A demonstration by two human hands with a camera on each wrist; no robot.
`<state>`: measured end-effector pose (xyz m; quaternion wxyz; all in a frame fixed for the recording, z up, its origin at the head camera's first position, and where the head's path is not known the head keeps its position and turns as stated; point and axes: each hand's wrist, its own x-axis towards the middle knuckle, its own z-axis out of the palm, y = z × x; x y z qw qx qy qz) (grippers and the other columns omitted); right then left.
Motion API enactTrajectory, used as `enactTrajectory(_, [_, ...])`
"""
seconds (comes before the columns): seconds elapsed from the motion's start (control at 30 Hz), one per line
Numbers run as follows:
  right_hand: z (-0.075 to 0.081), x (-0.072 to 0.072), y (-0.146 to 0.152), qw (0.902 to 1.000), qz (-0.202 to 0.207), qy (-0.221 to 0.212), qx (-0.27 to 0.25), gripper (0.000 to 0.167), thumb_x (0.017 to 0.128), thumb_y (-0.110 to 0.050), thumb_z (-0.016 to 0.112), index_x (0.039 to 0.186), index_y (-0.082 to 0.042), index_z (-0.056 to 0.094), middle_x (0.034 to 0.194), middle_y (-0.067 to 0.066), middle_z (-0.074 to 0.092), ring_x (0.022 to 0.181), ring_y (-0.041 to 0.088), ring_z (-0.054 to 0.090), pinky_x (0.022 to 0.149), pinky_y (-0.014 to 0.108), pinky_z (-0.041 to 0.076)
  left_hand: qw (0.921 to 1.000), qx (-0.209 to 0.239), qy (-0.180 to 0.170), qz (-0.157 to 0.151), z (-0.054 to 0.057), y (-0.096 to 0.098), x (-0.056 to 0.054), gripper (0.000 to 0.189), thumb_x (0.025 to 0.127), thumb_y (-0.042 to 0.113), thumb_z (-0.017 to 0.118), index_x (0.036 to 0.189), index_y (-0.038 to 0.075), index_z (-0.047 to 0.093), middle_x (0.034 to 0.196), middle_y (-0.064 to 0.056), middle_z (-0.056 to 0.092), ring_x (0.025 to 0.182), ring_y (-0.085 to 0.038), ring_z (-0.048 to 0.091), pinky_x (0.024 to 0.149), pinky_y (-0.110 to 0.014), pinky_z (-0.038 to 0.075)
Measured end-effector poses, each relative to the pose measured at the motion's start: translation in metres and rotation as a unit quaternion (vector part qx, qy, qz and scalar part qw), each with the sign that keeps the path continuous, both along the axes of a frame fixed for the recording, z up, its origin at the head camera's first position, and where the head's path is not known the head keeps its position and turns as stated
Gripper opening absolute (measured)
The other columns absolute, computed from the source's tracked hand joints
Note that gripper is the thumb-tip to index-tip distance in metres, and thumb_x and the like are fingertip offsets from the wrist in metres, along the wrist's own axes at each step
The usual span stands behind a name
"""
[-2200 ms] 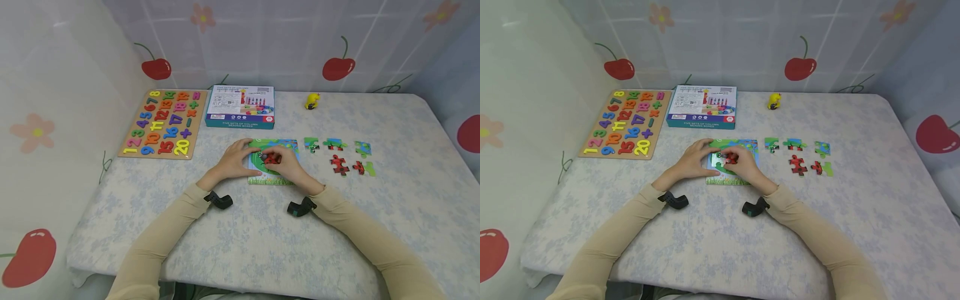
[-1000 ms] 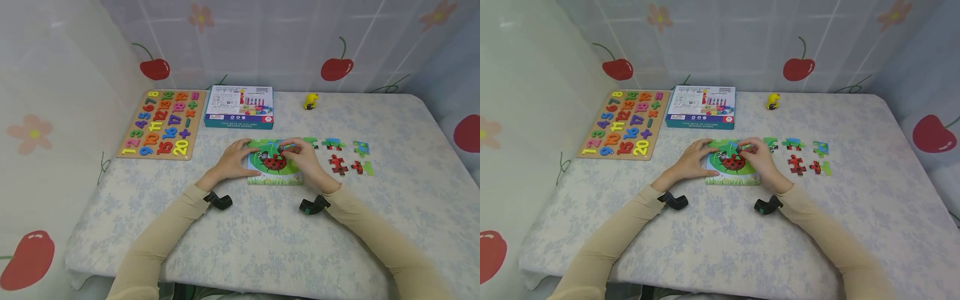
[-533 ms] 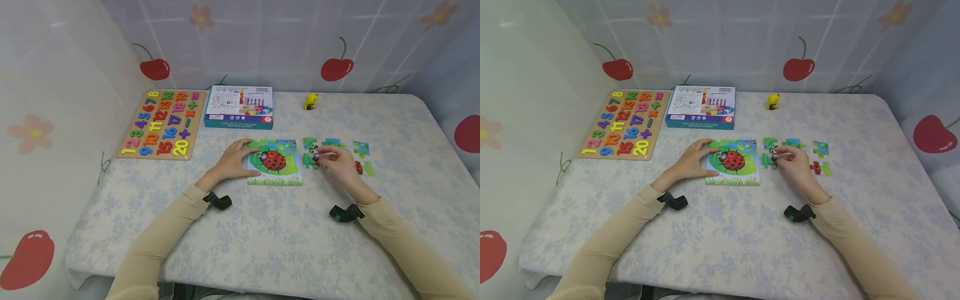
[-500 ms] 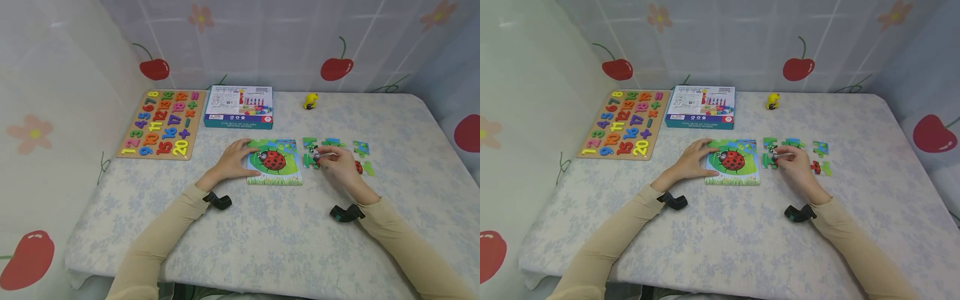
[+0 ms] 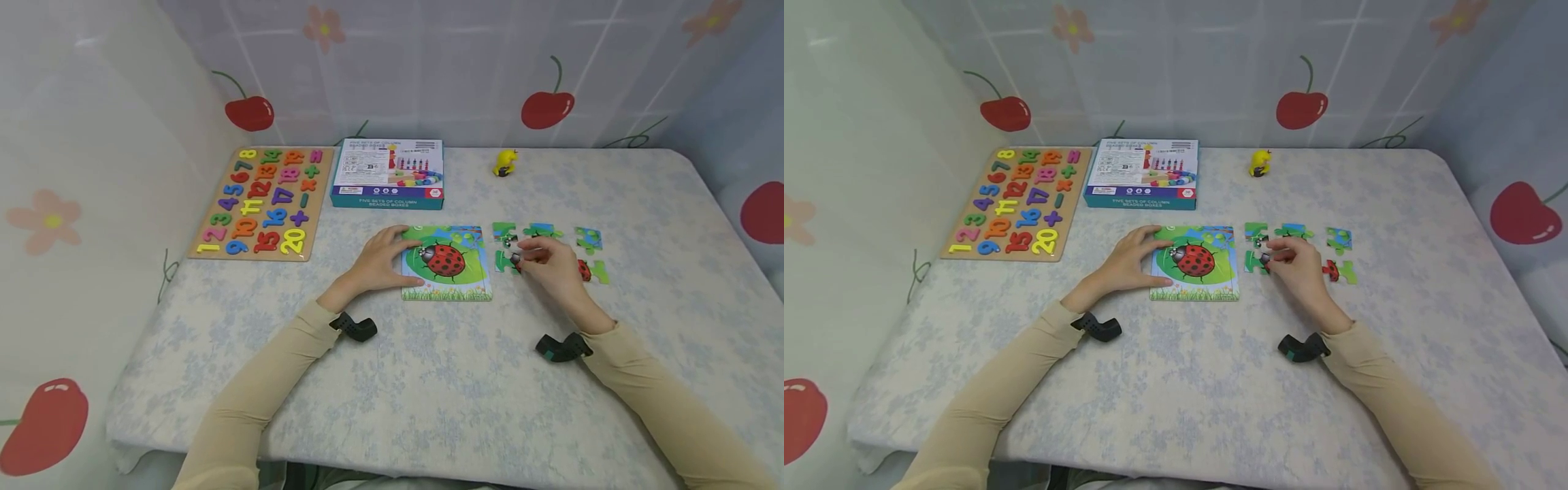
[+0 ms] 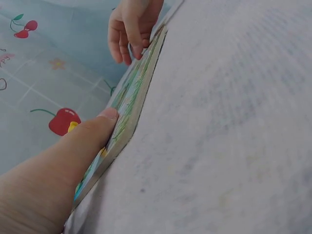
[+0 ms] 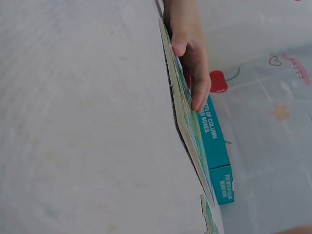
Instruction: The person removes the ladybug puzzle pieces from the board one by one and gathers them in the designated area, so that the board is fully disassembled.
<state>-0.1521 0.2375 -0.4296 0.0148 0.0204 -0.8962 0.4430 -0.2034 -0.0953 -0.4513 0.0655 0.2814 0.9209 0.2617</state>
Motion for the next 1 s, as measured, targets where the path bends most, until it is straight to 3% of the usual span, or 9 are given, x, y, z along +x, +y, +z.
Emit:
enactTrajectory(0.13, [0.003,0.000,-0.002,0.9999,0.008,-0.009,-0.009,0.028,0.091,-0.006,0.060,0.119,0.000,0.062,0.117,0.021,0.059,0.081,-0.009,0.052,0.066,0.012,0.047,1.0000,0.005,0.000,0.000,0.002,0.000,0.001,0.076,0.072,0.056,0.075,0.137,0.026,0.051,0.154,-0.005,0.028,0.144,-0.024,0.023,0.118,-0.052,0.019])
enactTrajectory(0.3, [0.006,0.004,-0.010,0.9980,0.053,-0.018,-0.030,0.027,0.091,-0.007,0.062,0.117,0.002,0.062,0.113,0.022,0.062,0.079,-0.010,0.053,0.068,0.013,0.048,0.9998,0.014,0.008,-0.008,0.001,0.001,0.002,0.072,0.073,0.055,0.075,0.135,0.026,0.054,0.153,-0.005,0.029,0.144,-0.025,0.023,0.118,-0.052,0.018])
enactTrajectory(0.6, [0.005,0.017,-0.034,0.9871,0.138,-0.040,-0.071,0.034,0.088,-0.005,0.065,0.121,0.002,0.061,0.117,0.022,0.062,0.087,-0.002,0.056,0.071,0.019,0.050,0.9934,0.072,0.006,-0.089,0.003,0.001,0.005,0.051,0.082,0.040,0.073,0.128,0.023,0.061,0.146,-0.007,0.039,0.139,-0.027,0.032,0.115,-0.053,0.025])
enactTrajectory(0.83, [-0.003,0.020,-0.041,0.9886,0.136,-0.034,-0.054,0.038,0.083,-0.004,0.071,0.120,0.000,0.063,0.112,0.020,0.062,0.088,0.009,0.055,0.068,0.018,0.049,0.9862,0.059,-0.006,-0.155,0.002,0.002,0.005,0.036,0.091,0.029,0.064,0.128,0.027,0.062,0.149,-0.008,0.036,0.143,-0.028,0.026,0.116,-0.054,0.021])
enactTrajectory(1.0, [-0.006,0.022,-0.044,0.9891,0.146,-0.014,-0.019,0.039,0.081,-0.004,0.072,0.120,-0.003,0.064,0.110,0.015,0.063,0.088,0.012,0.054,0.071,0.017,0.047,0.9827,0.051,-0.025,-0.177,0.003,0.002,0.006,0.032,0.096,0.026,0.056,0.127,0.029,0.063,0.152,-0.007,0.032,0.145,-0.028,0.019,0.119,-0.055,0.010])
